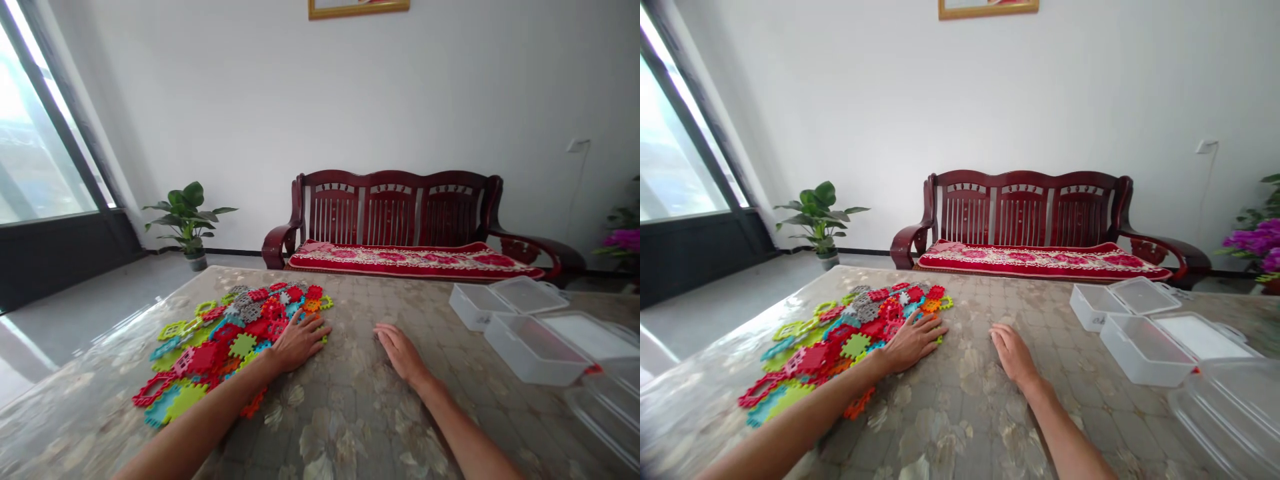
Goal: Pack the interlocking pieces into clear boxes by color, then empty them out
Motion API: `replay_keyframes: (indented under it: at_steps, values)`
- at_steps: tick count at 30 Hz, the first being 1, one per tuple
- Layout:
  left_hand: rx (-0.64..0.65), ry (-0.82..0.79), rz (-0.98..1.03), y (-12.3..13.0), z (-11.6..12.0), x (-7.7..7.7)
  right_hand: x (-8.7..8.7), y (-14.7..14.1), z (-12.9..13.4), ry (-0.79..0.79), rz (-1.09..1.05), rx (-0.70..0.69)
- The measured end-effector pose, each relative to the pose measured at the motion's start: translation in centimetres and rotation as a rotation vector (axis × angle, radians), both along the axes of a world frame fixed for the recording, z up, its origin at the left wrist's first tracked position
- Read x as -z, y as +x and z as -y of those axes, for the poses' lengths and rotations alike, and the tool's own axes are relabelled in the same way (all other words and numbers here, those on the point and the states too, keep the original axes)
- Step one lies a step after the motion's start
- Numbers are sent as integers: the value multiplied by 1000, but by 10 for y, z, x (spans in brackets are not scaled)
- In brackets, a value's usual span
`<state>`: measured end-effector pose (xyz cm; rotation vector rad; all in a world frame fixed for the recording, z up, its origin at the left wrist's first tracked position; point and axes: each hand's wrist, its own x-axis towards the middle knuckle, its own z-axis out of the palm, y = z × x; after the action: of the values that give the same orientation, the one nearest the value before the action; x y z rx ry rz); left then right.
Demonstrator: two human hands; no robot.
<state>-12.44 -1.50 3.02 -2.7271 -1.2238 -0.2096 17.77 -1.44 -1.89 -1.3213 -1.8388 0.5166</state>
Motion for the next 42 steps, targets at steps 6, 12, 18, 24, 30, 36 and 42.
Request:
replay_keyframes:
  at_steps: [6,12,18,24,30,36,42]
  values:
    - [-121,61,36,18,-16,0,-1,0,-1,13,67,-2]
    - [-246,51,37,54,-46,11,-4,1,-1,7,47,20]
    - [-413,-37,5,51,-70,15,-5,1,-2,-11,21,14]
    - [-503,-2,4,36,-84,16,-1,2,-6,15,-33,22]
    - [-560,26,37,59,-72,15,-3,2,-8,31,-42,27]
    - [-326,-69,101,87,-24,26,-5,0,-7,56,-29,30]
    - [-378,-132,68,66,-22,25,-2,0,-8,85,-16,38]
